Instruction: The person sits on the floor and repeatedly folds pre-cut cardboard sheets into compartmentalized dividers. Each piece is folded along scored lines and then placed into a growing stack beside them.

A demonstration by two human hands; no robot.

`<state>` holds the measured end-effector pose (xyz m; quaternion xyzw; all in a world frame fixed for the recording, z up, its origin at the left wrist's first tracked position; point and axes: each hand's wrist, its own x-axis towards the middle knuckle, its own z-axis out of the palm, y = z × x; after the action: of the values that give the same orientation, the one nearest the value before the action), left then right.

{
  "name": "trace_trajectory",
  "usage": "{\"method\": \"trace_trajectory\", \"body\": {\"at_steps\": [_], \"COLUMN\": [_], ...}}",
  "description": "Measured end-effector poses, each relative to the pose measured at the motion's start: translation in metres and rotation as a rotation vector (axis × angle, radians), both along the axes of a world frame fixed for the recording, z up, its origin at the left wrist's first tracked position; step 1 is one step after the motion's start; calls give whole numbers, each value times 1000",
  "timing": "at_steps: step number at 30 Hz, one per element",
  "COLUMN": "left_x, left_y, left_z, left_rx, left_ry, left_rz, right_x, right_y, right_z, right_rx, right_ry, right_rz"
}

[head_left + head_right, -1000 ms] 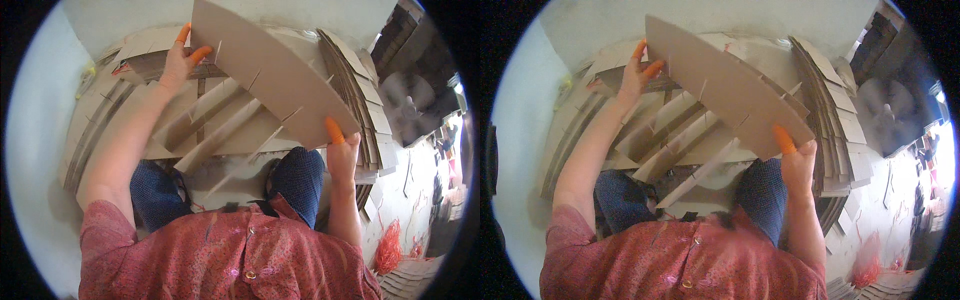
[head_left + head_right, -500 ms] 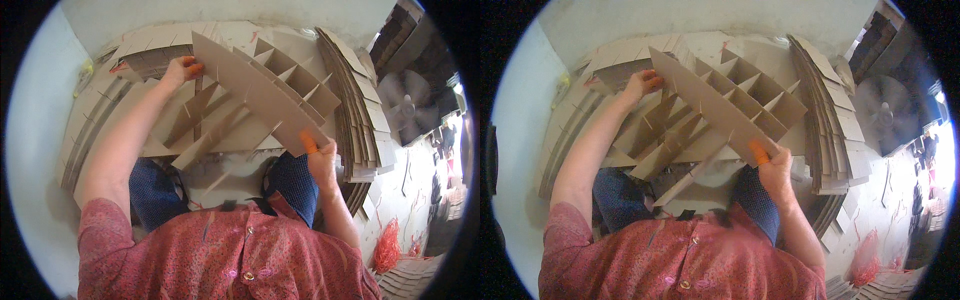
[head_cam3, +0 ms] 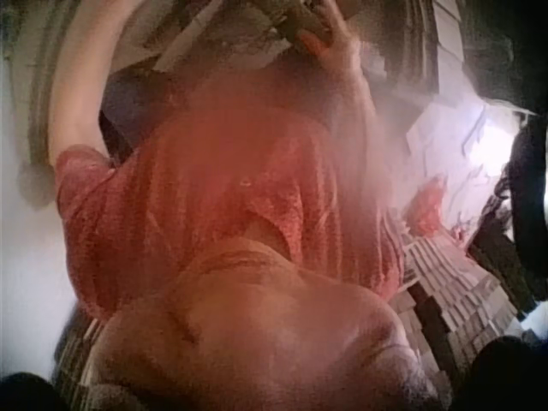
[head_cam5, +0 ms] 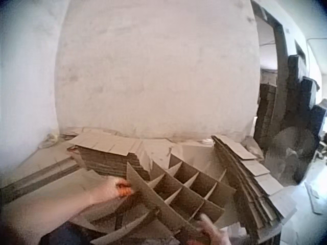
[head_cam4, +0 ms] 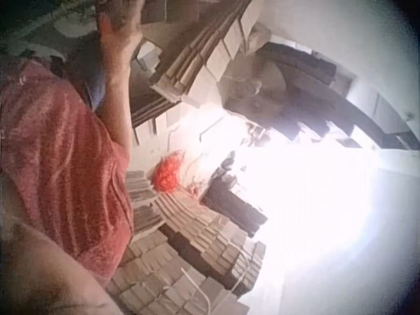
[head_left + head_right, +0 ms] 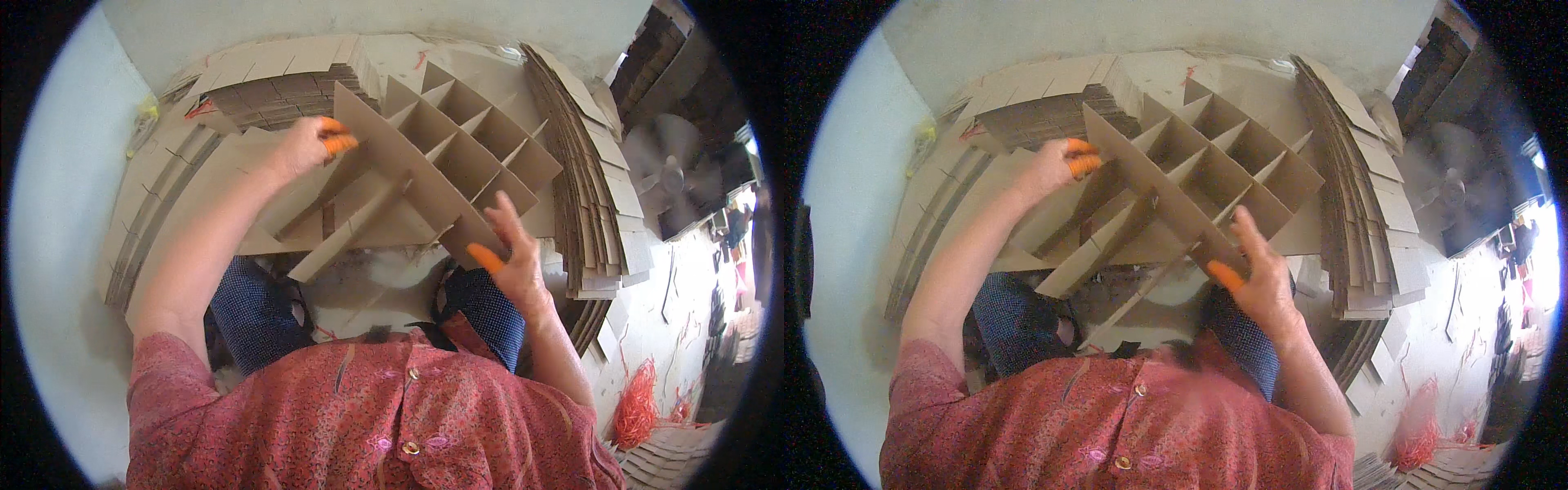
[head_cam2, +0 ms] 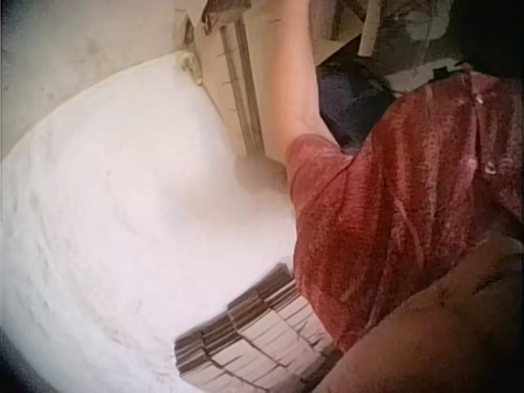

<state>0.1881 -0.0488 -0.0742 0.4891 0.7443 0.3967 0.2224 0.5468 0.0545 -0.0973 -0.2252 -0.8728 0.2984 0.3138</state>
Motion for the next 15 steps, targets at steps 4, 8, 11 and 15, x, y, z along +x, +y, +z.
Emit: {"method": "trace_trajectory", "body": {"at_steps": [4,8,11,15], "left_x": [-2,-7,-1,-18], "left_y": [6,8,11,6], "left_z": [-28,-21,-8,8], "left_rx": [102,96,91,111], "left_ry": [229,229,296,335], "left_rz": [-122,-143,-107,50], "right_x": [-9,-16,-18,-22], "right_y": [1,12,19,23], "right_z": [5,34,14,27], "right_rx": [155,160,149,143], "right_ry": [-211,-270,-241,-219], "right_rz": [92,93,122,137]}}
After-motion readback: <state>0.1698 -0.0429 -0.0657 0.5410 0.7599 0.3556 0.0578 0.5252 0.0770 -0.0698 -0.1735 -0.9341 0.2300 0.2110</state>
